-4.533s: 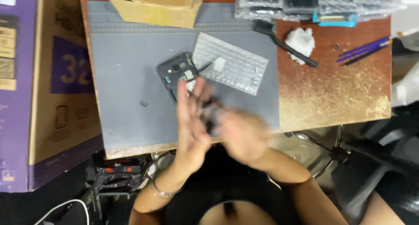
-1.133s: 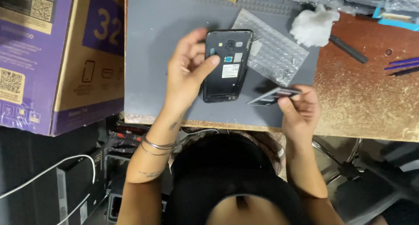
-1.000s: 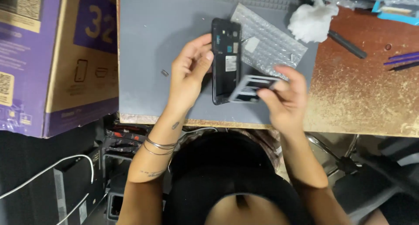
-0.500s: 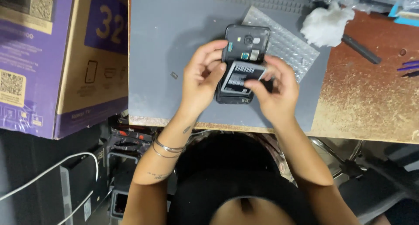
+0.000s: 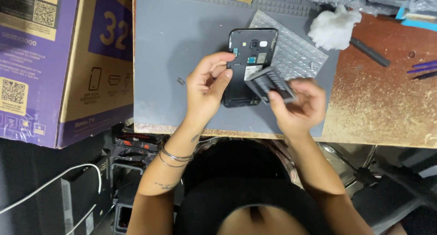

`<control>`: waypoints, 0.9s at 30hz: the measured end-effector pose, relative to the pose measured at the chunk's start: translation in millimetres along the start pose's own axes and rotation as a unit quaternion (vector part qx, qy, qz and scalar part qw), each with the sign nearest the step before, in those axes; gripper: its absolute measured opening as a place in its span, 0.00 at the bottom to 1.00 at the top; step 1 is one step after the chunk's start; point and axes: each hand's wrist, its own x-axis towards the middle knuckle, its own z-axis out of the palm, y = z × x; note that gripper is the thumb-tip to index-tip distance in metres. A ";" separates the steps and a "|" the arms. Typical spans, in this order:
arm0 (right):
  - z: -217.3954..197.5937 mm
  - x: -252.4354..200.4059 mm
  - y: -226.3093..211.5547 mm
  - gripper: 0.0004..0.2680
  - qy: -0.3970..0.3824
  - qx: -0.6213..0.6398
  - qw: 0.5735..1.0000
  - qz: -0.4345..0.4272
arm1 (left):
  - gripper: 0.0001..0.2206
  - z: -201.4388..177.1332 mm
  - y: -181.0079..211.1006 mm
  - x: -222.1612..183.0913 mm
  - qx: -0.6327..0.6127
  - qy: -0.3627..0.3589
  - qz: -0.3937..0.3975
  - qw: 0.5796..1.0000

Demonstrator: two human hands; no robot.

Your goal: Disassembling a smartphone and cleaning its internal components and screen using a prying tool and a cloth.

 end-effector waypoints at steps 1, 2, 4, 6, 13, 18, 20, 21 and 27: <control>-1.0 -2.5 -1.0 0.14 0.027 -0.062 0.997 -0.032 | 0.11 0.9 1.0 0.2 0.015 0.006 0.018 1.000; -2.2 -4.9 -1.9 0.10 0.054 -0.124 0.989 -0.063 | 0.11 2.0 1.9 0.5 0.029 0.013 0.035 0.999; 27.0 11.8 -25.2 0.10 0.018 -0.151 0.987 -0.059 | 0.11 5.4 7.4 0.4 0.047 0.018 0.049 0.998; 43.9 19.2 -39.3 0.10 -0.013 -0.185 0.982 -0.045 | 0.10 7.2 10.4 -2.4 0.063 0.015 0.053 0.996; 33.3 36.3 -34.6 0.09 -0.133 -0.147 0.980 0.014 | 0.09 5.3 15.0 -2.4 0.083 0.045 0.068 0.993; 14.1 39.9 -39.7 0.09 -0.197 -0.190 0.961 -0.037 | 0.10 4.1 13.6 -0.9 0.075 0.049 0.059 0.994; 9.2 43.8 -47.4 0.10 -0.309 -0.137 0.940 -0.042 | 0.11 1.7 11.3 -0.6 0.061 0.060 0.045 0.995; 6.9 45.1 -50.2 0.10 -0.311 -0.135 0.940 -0.043 | 0.11 2.1 12.0 0.1 0.062 0.062 0.046 0.995; 7.5 38.4 -48.9 0.08 -0.372 -0.222 0.891 -0.133 | 0.12 4.5 14.5 3.2 0.056 0.065 0.037 0.996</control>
